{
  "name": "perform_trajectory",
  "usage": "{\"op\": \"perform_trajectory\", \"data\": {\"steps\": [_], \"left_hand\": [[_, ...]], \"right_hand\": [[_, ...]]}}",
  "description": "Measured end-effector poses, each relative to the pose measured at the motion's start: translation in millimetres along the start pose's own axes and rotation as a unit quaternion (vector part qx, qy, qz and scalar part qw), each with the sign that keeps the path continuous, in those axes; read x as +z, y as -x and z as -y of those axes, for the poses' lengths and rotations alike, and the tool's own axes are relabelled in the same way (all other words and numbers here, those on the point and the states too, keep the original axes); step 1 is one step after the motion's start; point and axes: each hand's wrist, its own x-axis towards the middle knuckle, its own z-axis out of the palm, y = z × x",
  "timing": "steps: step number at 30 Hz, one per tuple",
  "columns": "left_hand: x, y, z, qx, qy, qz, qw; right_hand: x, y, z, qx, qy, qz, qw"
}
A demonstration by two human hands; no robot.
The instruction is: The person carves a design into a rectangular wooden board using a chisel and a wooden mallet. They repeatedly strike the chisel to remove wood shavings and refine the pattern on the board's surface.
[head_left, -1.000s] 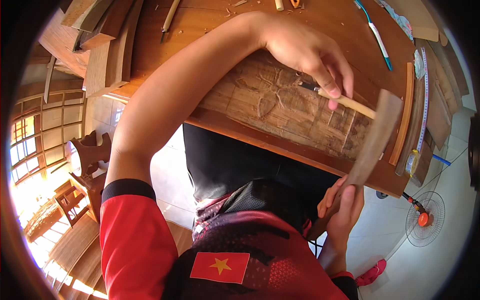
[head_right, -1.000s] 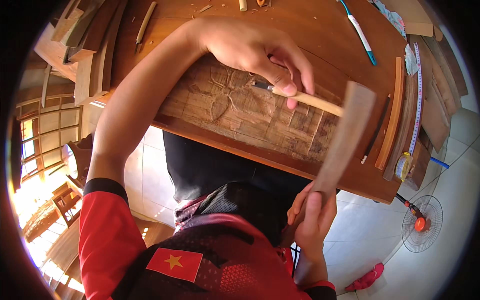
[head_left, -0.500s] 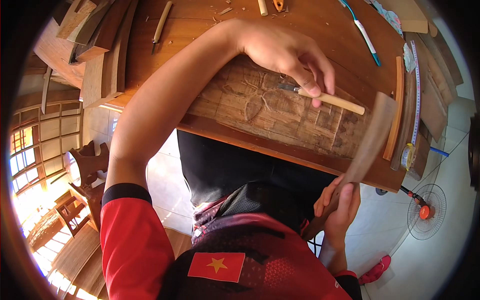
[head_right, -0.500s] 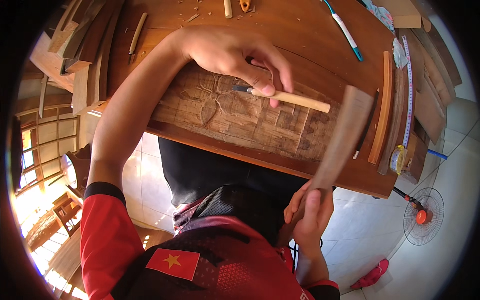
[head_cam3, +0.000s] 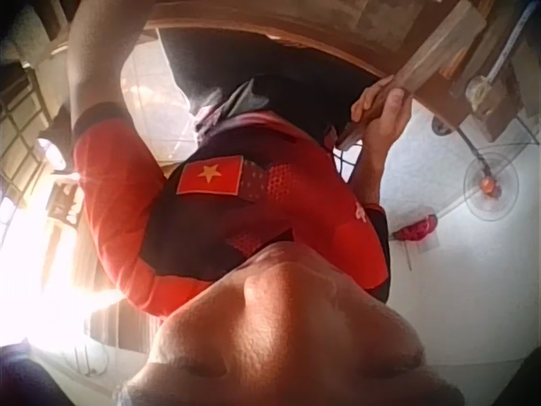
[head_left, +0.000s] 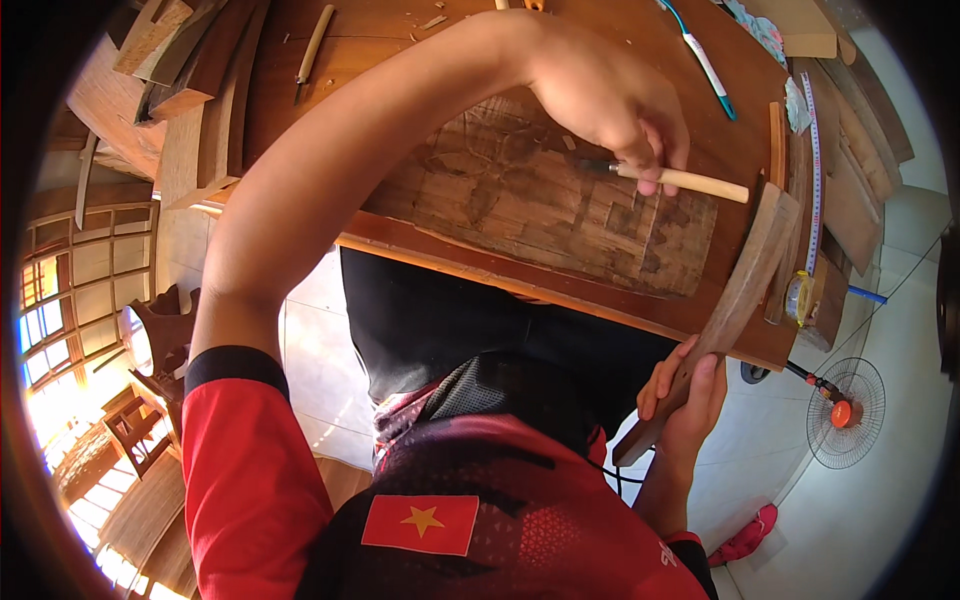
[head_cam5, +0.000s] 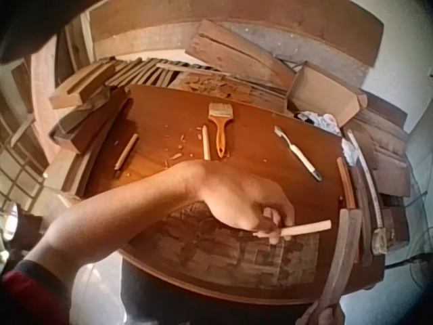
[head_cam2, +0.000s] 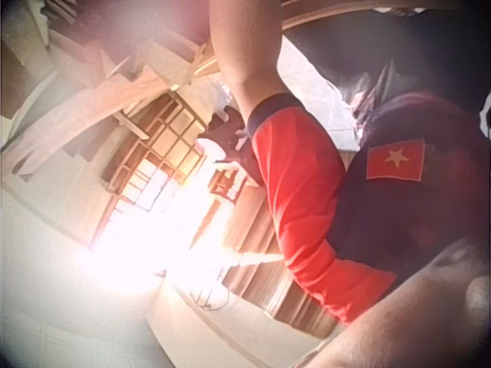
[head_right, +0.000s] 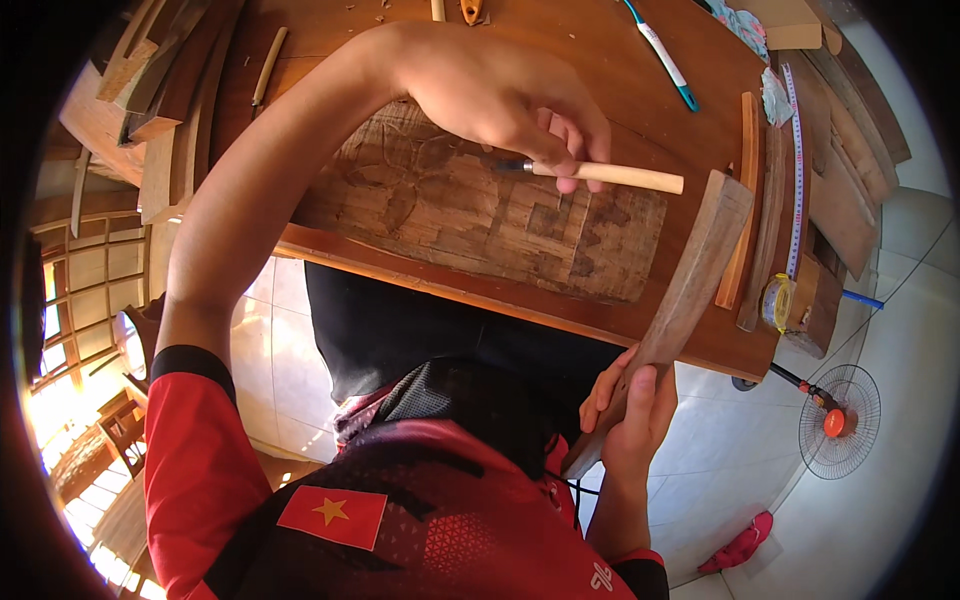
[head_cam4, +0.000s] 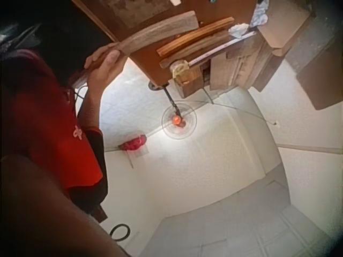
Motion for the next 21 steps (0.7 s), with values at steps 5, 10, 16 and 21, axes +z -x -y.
{"op": "perform_trajectory", "data": {"steps": [5, 10, 16, 21], "left_hand": [[4.0, 8.3, 9.7, 0.013, 0.048, -0.004, 0.999], [5.7, 9.8, 21.2, -0.017, 0.118, 0.015, 0.993], [-9.5, 8.8, 28.3, 0.046, 0.150, 0.075, 0.985], [-8.2, 10.5, 33.3, 0.059, 0.158, 0.077, 0.983]], "right_hand": [[-0.9, 6.3, -2.9, 0.010, 0.003, 0.006, 1.000], [2.9, 4.2, -6.7, 0.021, -0.001, 0.031, 0.999], [11.3, 4.7, -10.5, 0.000, -0.017, 0.026, 1.000], [9.9, 3.1, -16.0, -0.005, -0.018, 0.050, 0.999]]}}
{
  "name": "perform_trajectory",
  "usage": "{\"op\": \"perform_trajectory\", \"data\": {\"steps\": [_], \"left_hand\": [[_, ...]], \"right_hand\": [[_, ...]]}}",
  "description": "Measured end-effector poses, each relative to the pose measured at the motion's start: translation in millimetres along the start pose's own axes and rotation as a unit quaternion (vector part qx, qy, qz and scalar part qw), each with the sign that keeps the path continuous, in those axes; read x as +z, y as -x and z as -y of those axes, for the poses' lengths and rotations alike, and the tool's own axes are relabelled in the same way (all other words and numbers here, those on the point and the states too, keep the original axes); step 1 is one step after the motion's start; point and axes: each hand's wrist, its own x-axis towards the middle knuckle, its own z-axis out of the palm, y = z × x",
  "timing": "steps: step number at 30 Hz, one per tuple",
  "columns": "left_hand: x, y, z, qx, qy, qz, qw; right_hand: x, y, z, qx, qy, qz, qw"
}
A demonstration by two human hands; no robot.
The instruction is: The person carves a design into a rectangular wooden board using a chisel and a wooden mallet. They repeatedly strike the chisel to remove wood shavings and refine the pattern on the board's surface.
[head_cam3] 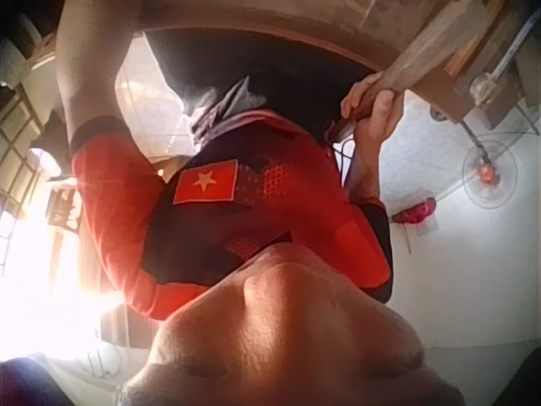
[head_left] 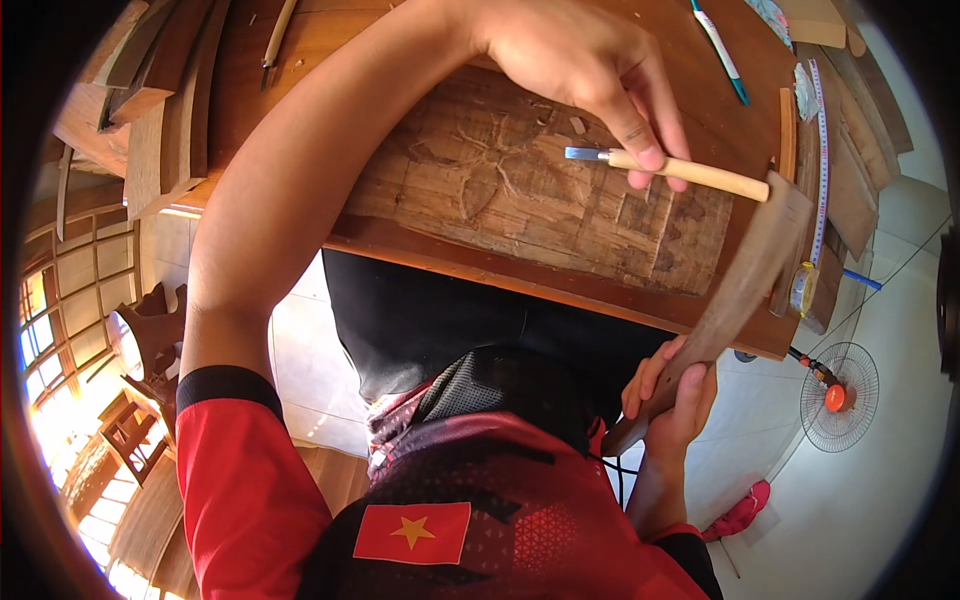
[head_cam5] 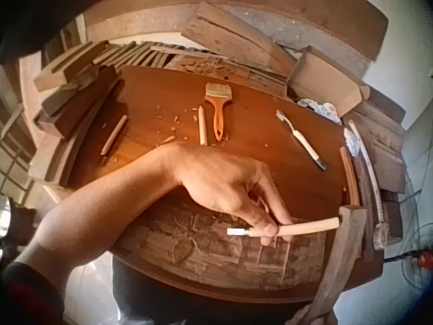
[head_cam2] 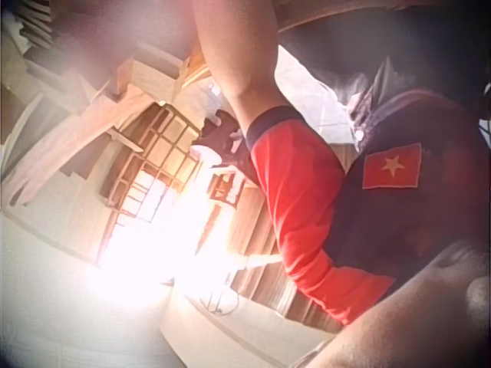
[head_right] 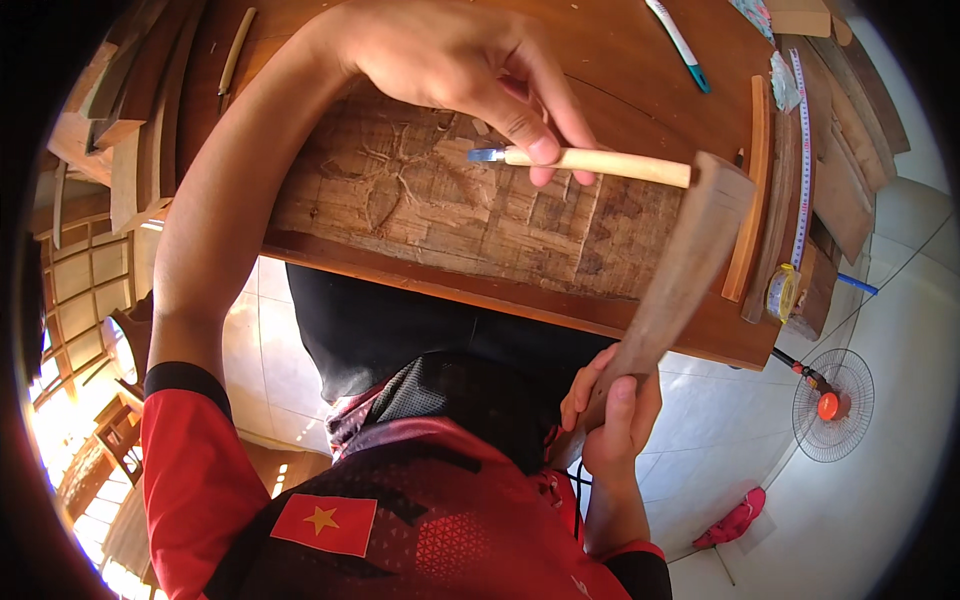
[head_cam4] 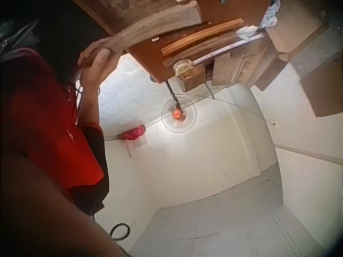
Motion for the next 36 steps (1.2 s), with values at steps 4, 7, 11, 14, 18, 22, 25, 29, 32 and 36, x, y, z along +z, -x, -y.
{"op": "perform_trajectory", "data": {"steps": [4, 7, 11, 14, 18, 22, 25, 29, 32, 36], "left_hand": [[1.0, -2.9, -0.1, 0.005, -0.011, -0.001, 1.000], [0.4, -8.3, 10.9, 0.022, 0.002, 0.006, 1.000], [1.7, -7.7, 9.1, 0.025, -0.022, 0.008, 0.999], [1.1, -9.2, 11.5, 0.022, 0.004, 0.028, 0.999], [2.3, -5.3, 6.2, 0.014, 0.016, 0.034, 0.999], [1.7, -7.0, 3.8, 0.006, -0.052, 0.016, 0.999], [6.1, -6.2, 9.5, 0.015, -0.062, 0.012, 0.998], [11.1, -4.3, 4.4, -0.024, -0.058, 0.003, 0.998], [12.1, -4.6, 1.5, -0.045, -0.060, 0.005, 0.997], [10.6, -3.0, -2.3, -0.067, -0.065, 0.005, 0.996]], "right_hand": [[-1.1, 1.3, -3.3, -0.009, -0.010, -0.011, 1.000], [-2.1, 0.6, -7.3, -0.014, -0.010, 0.002, 1.000], [-3.1, 2.1, -9.2, -0.027, -0.014, 0.018, 0.999], [-5.4, 3.8, -9.5, -0.039, -0.022, 0.010, 0.999], [-1.6, 3.2, -5.1, 0.006, -0.007, -0.001, 1.000], [-5.1, 4.5, -17.8, -0.032, -0.089, -0.023, 0.995], [-1.7, 2.7, -14.5, -0.007, -0.025, -0.001, 1.000], [5.9, 6.7, -25.7, -0.038, -0.093, -0.018, 0.995], [9.5, 7.5, -20.5, 0.007, -0.041, -0.018, 0.999], [14.4, 10.6, -26.8, 0.013, -0.023, -0.039, 0.999]]}}
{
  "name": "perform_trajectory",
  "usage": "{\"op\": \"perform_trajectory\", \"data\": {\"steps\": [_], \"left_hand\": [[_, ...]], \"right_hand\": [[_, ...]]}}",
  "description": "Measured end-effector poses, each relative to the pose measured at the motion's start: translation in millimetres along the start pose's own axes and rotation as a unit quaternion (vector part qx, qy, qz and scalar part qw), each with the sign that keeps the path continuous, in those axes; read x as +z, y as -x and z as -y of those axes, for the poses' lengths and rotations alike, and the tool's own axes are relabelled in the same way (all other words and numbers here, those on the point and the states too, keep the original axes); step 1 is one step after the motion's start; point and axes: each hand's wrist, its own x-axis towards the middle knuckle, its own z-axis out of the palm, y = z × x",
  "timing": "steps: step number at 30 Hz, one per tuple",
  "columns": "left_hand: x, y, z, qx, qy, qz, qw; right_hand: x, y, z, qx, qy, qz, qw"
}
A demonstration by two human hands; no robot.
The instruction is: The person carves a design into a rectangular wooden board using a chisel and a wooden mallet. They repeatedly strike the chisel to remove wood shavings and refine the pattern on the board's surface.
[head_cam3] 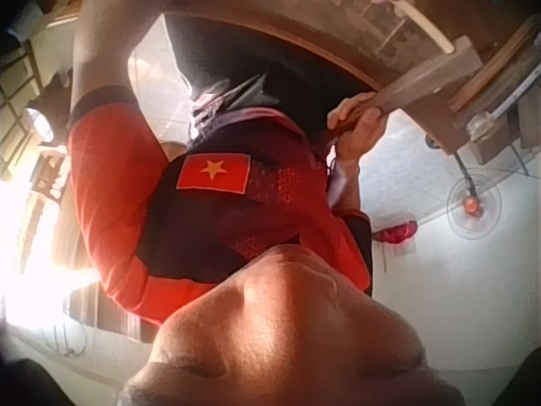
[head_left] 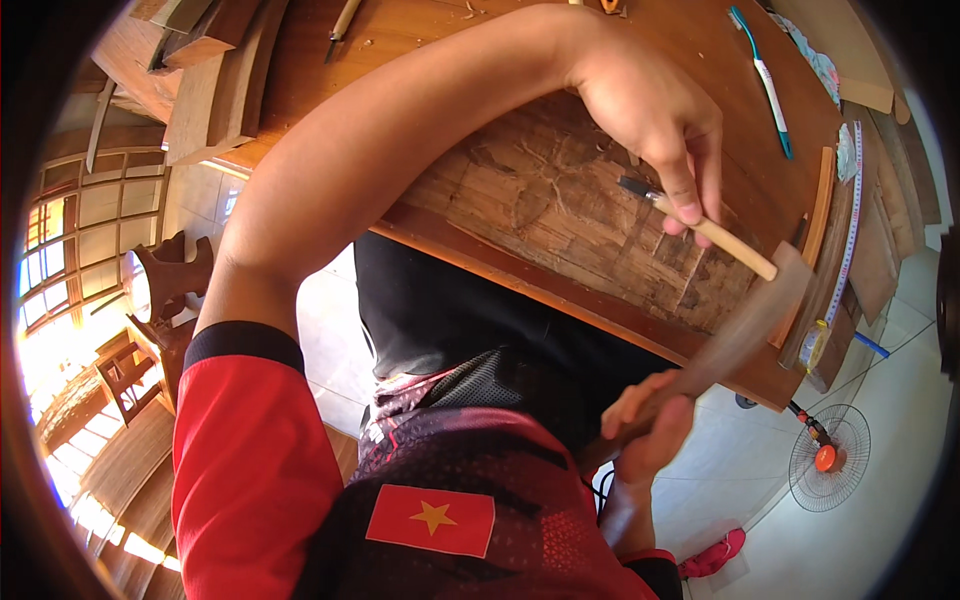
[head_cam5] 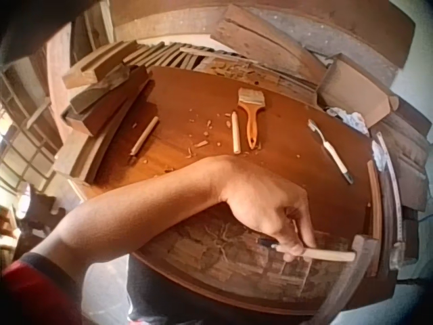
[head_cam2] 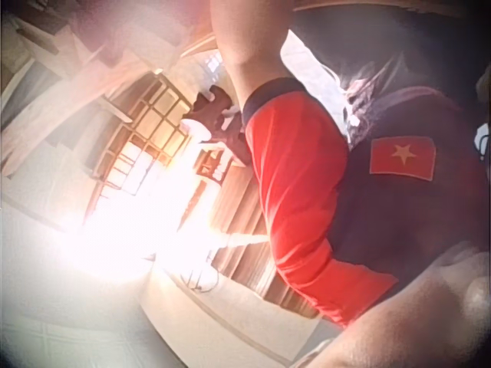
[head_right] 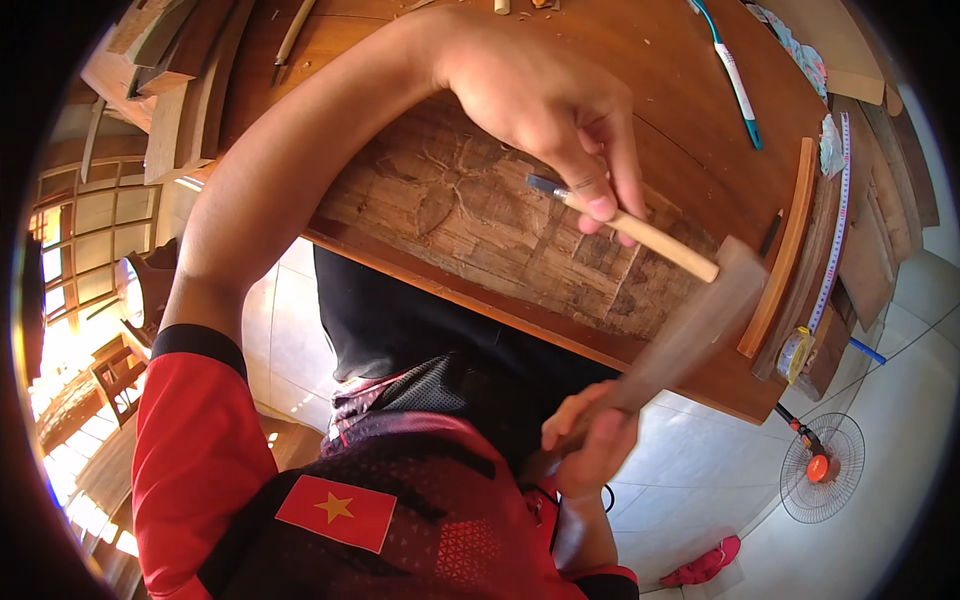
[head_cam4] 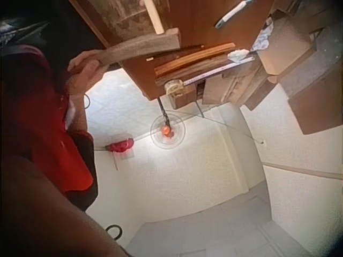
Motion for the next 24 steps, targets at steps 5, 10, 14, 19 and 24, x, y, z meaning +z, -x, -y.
{"op": "perform_trajectory", "data": {"steps": [5, 10, 14, 19, 24], "left_hand": [[-2.3, -12.9, 13.7, 0.048, -0.040, 0.013, 0.998], [-11.0, -6.2, -6.2, 0.041, -0.060, 0.033, 0.997], [-6.6, -5.1, 0.4, 0.064, -0.041, 0.027, 0.997], [-12.5, -2.0, -10.0, 0.051, -0.066, 0.041, 0.996], [-9.8, -4.8, -13.8, 0.024, -0.099, 0.038, 0.994]], "right_hand": [[7.1, 3.0, -9.2, -0.071, -0.112, -0.022, 0.991], [11.2, -3.6, -4.1, -0.028, -0.026, -0.040, 0.998], [10.9, -5.2, 5.0, -0.012, -0.041, -0.018, 0.999], [10.7, -5.5, 16.1, 0.021, -0.042, -0.012, 0.999], [19.4, 1.7, 14.1, 0.033, -0.076, -0.057, 0.995]]}}
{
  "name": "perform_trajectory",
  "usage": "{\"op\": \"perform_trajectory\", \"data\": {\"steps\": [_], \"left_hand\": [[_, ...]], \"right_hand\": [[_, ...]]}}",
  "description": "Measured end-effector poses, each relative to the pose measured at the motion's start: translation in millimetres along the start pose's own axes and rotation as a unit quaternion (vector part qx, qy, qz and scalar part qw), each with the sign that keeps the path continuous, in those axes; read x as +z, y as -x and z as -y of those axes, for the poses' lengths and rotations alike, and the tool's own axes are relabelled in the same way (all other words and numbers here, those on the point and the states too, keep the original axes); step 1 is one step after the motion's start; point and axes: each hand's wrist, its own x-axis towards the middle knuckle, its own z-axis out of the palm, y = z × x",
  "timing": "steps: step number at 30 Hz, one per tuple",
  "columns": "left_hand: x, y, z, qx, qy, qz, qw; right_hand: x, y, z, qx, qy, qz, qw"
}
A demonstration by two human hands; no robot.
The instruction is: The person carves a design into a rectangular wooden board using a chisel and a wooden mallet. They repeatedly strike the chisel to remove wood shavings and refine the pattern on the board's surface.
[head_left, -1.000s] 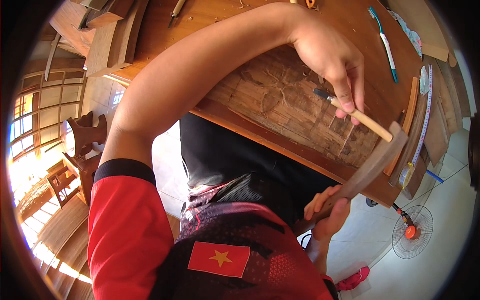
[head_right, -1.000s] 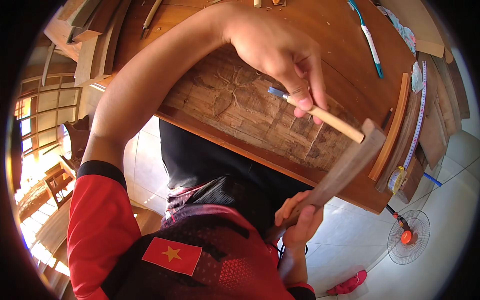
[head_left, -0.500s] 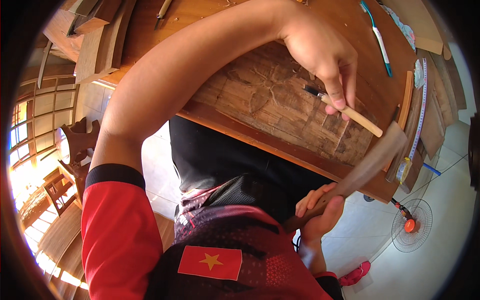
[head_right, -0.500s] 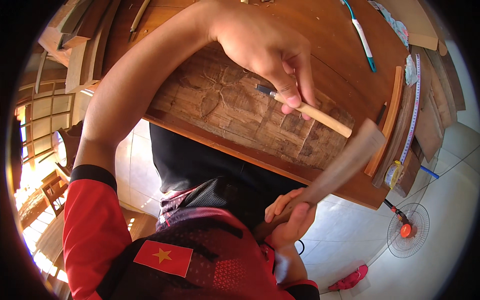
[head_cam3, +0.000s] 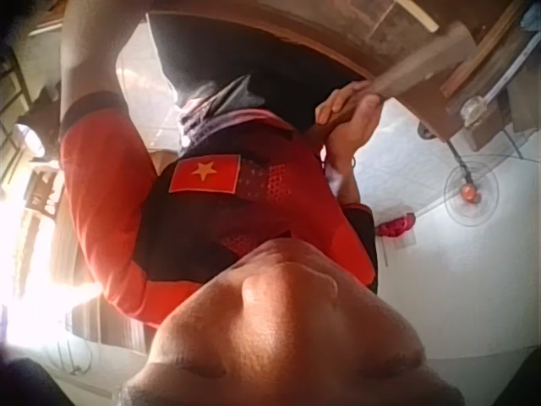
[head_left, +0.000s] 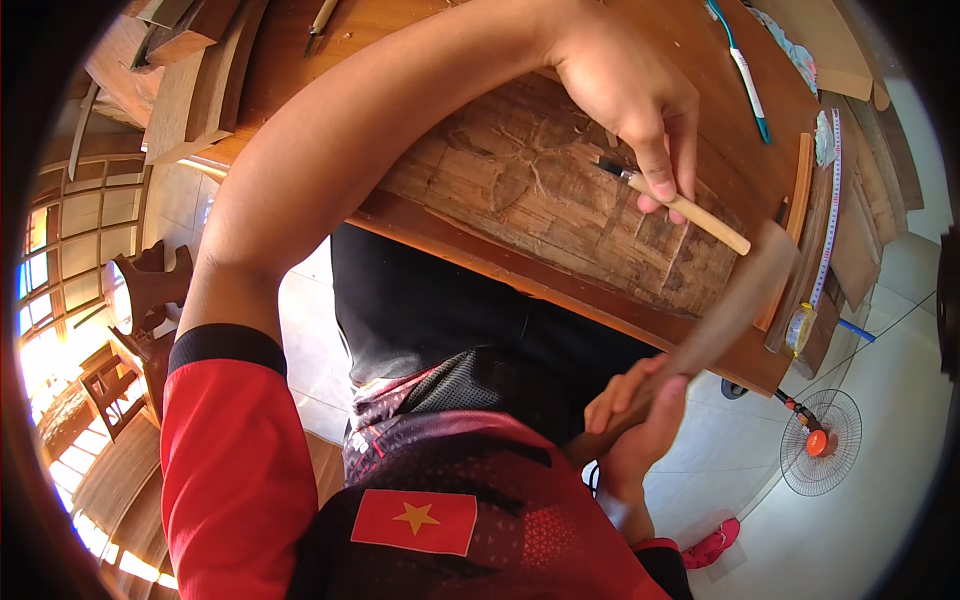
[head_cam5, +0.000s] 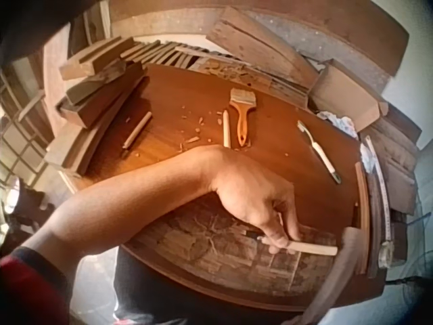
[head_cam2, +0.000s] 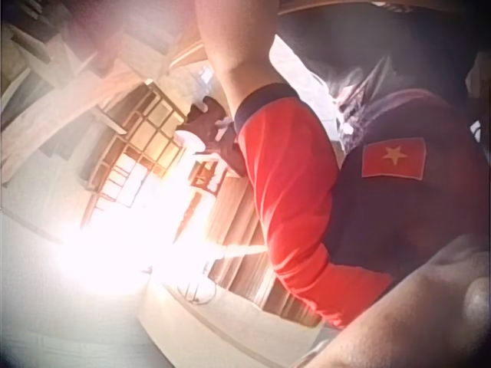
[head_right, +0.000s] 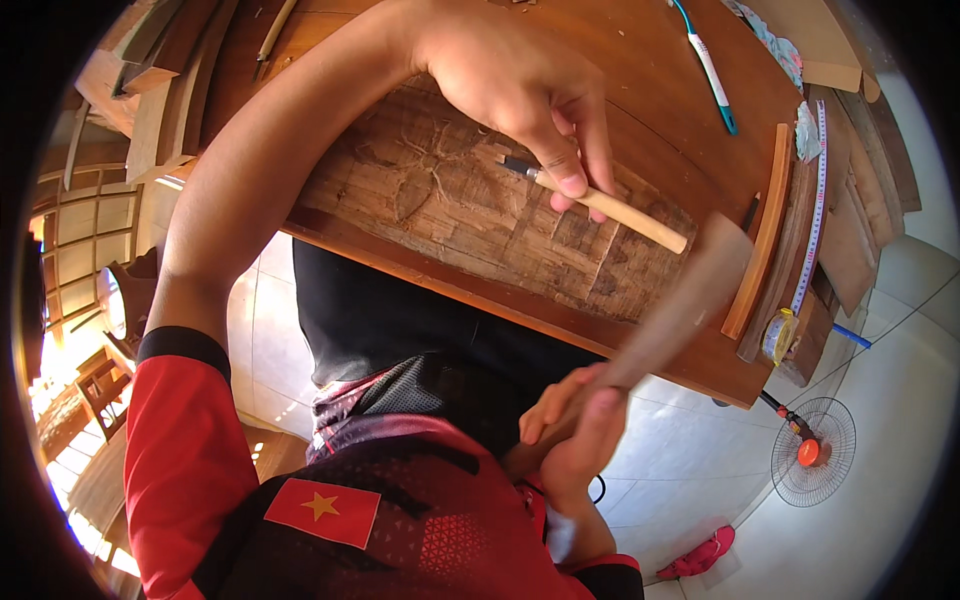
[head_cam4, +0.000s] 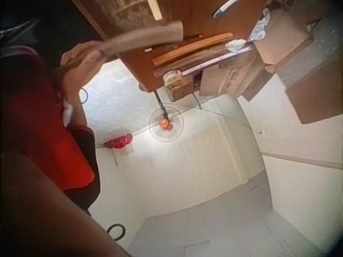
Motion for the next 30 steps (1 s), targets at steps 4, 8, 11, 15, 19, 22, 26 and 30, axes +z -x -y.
{"op": "perform_trajectory", "data": {"steps": [4, 8, 11, 15, 19, 22, 26, 30], "left_hand": [[0.5, 2.3, 3.0, -0.003, 0.007, -0.013, 1.000], [-0.2, 3.0, 1.2, -0.013, -0.002, -0.004, 1.000], [1.7, 0.2, 5.8, 0.012, 0.004, -0.007, 1.000], [-1.8, 2.8, 4.0, -0.013, 0.024, 0.009, 1.000], [0.9, 4.7, 1.7, -0.016, 0.005, -0.009, 1.000], [0.9, -1.0, 9.5, 0.018, 0.005, 0.000, 1.000], [0.5, 4.8, 2.8, 0.008, -0.015, -0.009, 1.000], [1.1, 4.7, 3.4, -0.001, 0.004, -0.011, 1.000]], "right_hand": [[3.7, 4.7, 0.1, -0.003, 0.006, 0.011, 1.000], [4.0, 9.6, -4.9, 0.007, 0.014, 0.027, 1.000], [6.1, 8.6, -6.7, -0.014, -0.049, -0.011, 0.999], [8.3, 6.8, -2.7, 0.029, -0.011, 0.015, 0.999], [10.3, 6.0, 2.1, 0.034, -0.006, 0.009, 0.999], [13.4, 11.0, 2.1, 0.036, -0.015, 0.026, 0.999], [9.6, 7.4, 2.8, 0.015, -0.051, 0.002, 0.999], [10.4, 9.9, 4.3, 0.025, -0.019, 0.016, 0.999]]}}
